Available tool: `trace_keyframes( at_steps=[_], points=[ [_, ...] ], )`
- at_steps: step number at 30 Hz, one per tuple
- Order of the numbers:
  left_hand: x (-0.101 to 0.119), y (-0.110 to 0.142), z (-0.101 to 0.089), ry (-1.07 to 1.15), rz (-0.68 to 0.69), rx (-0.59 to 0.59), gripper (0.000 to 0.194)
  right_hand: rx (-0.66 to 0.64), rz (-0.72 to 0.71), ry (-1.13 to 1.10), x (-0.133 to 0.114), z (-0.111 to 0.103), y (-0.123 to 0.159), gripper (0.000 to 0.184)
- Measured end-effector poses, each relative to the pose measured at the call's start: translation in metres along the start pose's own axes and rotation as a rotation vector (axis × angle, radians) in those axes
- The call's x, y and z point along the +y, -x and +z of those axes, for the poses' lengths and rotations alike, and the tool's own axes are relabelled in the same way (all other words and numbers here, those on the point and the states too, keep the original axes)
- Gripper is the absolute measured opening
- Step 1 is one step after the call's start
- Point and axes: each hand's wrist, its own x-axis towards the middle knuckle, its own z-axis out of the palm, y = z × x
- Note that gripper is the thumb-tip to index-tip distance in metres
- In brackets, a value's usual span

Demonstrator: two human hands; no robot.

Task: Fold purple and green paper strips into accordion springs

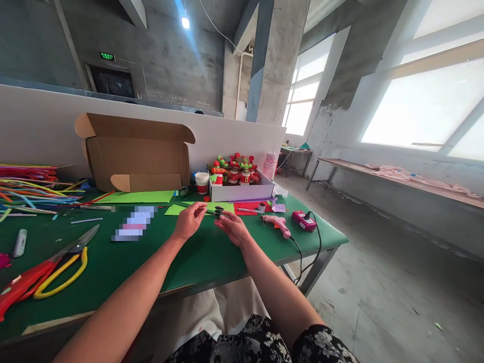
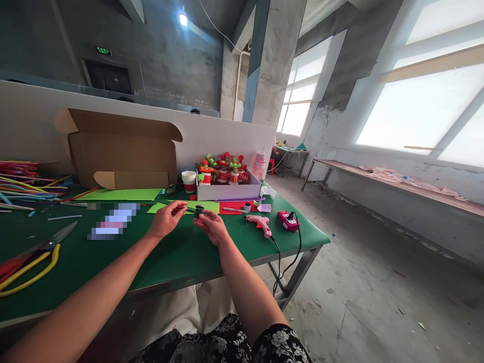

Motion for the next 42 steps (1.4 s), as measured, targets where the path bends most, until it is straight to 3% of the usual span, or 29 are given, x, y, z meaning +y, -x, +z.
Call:
trace_keyframes(
  at_steps=[6, 12, 17, 23, 28, 31, 34, 37, 42],
  points=[
    [0.004, 0.001, -0.002, 0.005, -0.053, -0.106, 0.028, -0.001, -0.009, -0.027, 0.0, -0.006, -0.003, 0.026],
    [0.004, 0.0, 0.0, 0.117, -0.086, -0.09, 0.03, -0.087, -0.005, 0.081, 0.003, -0.006, -0.001, 0.034],
    [0.007, 0.001, 0.0, 0.131, 0.014, -0.102, 0.029, -0.108, -0.003, 0.123, 0.005, 0.0, 0.004, 0.044],
    [0.009, 0.002, 0.0, 0.007, 0.156, -0.077, 0.017, -0.101, 0.003, 0.166, 0.002, 0.004, 0.008, 0.043],
    [0.009, 0.002, -0.003, -0.006, 0.147, -0.054, 0.016, -0.018, -0.015, 0.151, 0.001, 0.004, 0.006, 0.042],
    [0.009, 0.001, -0.007, 0.064, 0.064, -0.14, 0.024, 0.021, -0.009, 0.176, -0.001, 0.003, 0.006, 0.035],
    [0.009, 0.001, -0.012, 0.137, -0.005, -0.347, 0.049, -0.032, 0.015, 0.249, -0.002, 0.005, 0.008, 0.027],
    [0.006, 0.0, -0.015, 0.157, -0.034, -0.532, 0.052, -0.067, 0.016, 0.318, -0.003, 0.008, 0.011, 0.019],
    [0.0, -0.001, -0.011, 0.132, -0.029, -0.53, 0.034, -0.051, 0.009, 0.39, -0.002, 0.009, 0.012, 0.023]
  ],
)
